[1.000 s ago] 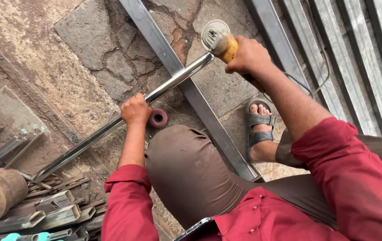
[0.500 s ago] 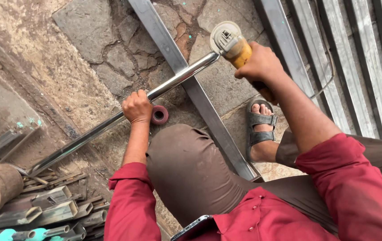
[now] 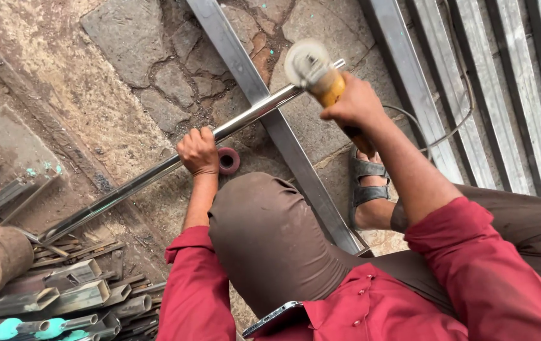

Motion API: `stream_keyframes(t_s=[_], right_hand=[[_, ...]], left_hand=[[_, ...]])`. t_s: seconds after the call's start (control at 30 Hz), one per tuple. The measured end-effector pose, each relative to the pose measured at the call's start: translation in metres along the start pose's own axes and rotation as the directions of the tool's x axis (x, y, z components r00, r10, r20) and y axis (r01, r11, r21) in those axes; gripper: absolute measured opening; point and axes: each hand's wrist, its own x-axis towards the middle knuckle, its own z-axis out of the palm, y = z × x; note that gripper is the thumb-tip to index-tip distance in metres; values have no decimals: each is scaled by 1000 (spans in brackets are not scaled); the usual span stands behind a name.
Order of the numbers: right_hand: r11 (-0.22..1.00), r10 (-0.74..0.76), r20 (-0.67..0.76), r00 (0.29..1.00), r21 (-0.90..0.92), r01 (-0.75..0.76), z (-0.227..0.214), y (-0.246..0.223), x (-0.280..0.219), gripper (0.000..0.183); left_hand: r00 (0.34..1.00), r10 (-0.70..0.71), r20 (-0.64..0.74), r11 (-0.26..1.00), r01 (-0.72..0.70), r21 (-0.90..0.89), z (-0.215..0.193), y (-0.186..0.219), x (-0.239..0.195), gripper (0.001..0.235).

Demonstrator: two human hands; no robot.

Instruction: Grinding and polishing the surface of a metal tube with a handheld power grinder.

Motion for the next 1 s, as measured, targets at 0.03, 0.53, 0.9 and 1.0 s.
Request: stream_keyframes(t_s=[0.03, 0.53, 0.9, 1.0], right_hand=[[1000, 3, -1, 1000, 3, -3, 0, 0, 0, 83], [998, 35, 22, 999, 44, -36, -10, 9, 5, 73], [989, 1, 109, 994, -149, 15, -17, 1, 11, 77], [991, 28, 82, 996, -136, -17, -17, -1, 13, 78]], left_hand=[[1000, 4, 0, 1000, -4, -1, -2, 1, -1, 15], [999, -11, -30, 1000, 10, -28, -7, 3, 2, 11], [998, 40, -42, 998, -42, -39, -8, 4, -17, 22], [999, 37, 10, 997, -37, -62, -5, 3, -18, 22]])
